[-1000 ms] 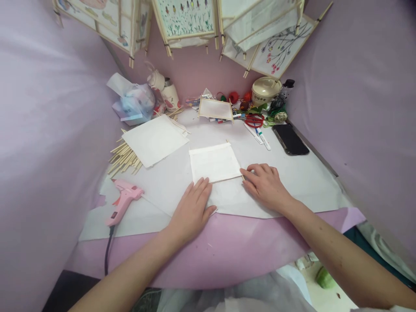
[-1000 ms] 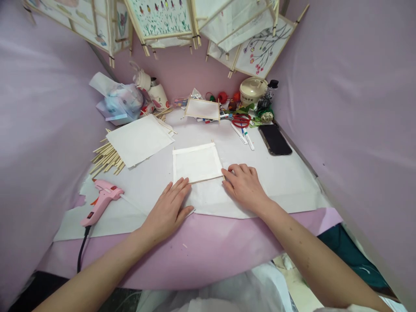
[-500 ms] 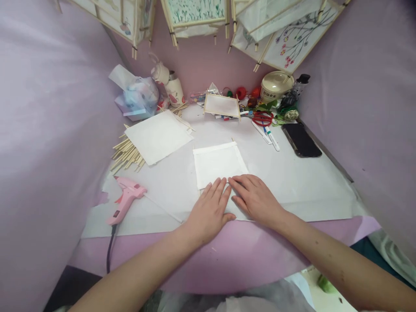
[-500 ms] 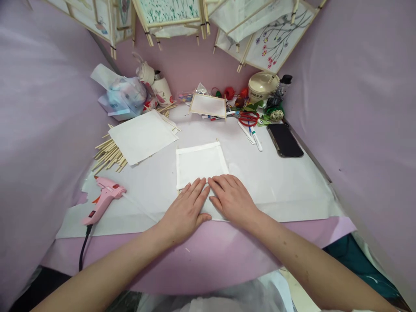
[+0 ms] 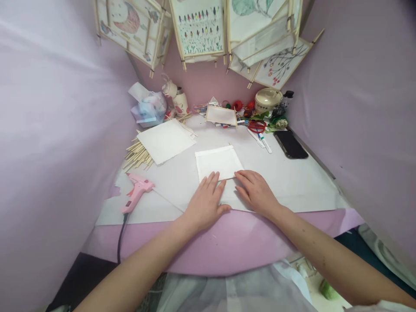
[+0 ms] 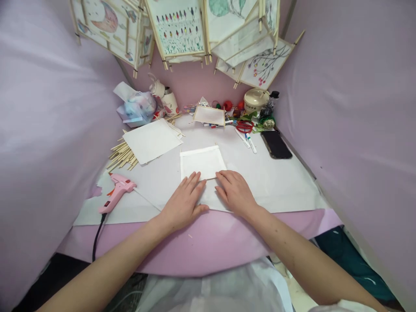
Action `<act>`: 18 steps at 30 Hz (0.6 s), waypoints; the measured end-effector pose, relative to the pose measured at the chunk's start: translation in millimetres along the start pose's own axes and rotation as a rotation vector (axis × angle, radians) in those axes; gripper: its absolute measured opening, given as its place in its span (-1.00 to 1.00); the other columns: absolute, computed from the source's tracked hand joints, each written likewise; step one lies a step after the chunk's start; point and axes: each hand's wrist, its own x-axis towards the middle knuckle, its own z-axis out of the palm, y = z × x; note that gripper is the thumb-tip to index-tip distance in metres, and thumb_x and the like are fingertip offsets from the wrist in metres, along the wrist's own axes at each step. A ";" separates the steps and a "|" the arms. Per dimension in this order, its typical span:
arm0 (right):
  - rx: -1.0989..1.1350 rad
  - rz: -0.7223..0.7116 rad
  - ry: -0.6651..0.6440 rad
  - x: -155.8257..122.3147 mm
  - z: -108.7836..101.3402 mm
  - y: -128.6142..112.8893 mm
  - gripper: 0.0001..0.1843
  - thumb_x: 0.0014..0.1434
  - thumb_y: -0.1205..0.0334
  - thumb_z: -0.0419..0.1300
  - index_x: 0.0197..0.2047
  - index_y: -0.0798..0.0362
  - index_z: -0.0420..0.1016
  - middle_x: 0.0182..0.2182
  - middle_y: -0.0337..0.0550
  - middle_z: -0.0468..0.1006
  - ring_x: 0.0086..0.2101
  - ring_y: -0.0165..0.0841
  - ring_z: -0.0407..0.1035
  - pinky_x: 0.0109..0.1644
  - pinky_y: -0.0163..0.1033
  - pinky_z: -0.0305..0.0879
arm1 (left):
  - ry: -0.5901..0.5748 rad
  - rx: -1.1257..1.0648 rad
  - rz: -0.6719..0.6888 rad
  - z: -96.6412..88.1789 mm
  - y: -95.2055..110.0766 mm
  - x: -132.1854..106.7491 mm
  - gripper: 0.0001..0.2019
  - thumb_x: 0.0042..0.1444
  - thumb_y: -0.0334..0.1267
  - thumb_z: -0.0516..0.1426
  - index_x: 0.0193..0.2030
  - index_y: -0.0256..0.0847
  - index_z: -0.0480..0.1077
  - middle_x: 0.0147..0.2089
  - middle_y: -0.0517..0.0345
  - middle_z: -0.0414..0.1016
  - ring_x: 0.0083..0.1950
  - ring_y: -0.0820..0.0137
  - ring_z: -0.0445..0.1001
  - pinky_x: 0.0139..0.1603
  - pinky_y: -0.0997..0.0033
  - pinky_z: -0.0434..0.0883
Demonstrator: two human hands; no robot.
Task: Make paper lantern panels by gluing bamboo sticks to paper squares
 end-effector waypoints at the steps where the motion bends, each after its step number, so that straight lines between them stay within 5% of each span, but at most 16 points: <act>1: -0.014 0.010 0.014 -2.2 -0.3 1.3 -0.58 0.34 0.18 0.02 0.19 0.17 0.36 0.08 0.10 0.47 0.06 -0.10 0.33 0.17 0.05 0.29 | 0.011 0.020 -0.020 0.3 -0.7 -3.8 -0.28 0.24 0.06 0.10 0.39 -0.40 0.08 0.49 -0.34 -0.09 0.51 -0.01 -0.17 0.44 -0.08 0.00; 12: 0.013 0.070 -0.006 -8.9 4.4 8.3 -0.56 0.34 0.11 -0.02 0.16 0.13 0.42 0.08 0.10 0.50 0.07 -0.10 0.36 0.19 0.05 0.28 | 0.022 0.045 -0.114 13.9 -6.1 -17.7 -0.28 0.27 0.00 0.06 0.43 -0.40 0.00 0.48 -0.34 -0.05 0.50 0.01 -0.10 0.44 -0.04 0.01; 18: 0.171 0.438 0.156 -0.7 0.7 8.4 -0.53 0.29 0.12 0.00 0.15 0.19 0.41 0.22 0.18 0.33 0.22 -0.11 0.20 0.32 0.02 0.08 | 0.125 0.052 -0.146 19.8 0.7 -21.6 -0.27 0.28 0.05 0.03 0.44 -0.36 -0.03 0.51 -0.36 -0.22 0.51 -0.08 -0.25 0.43 -0.13 -0.02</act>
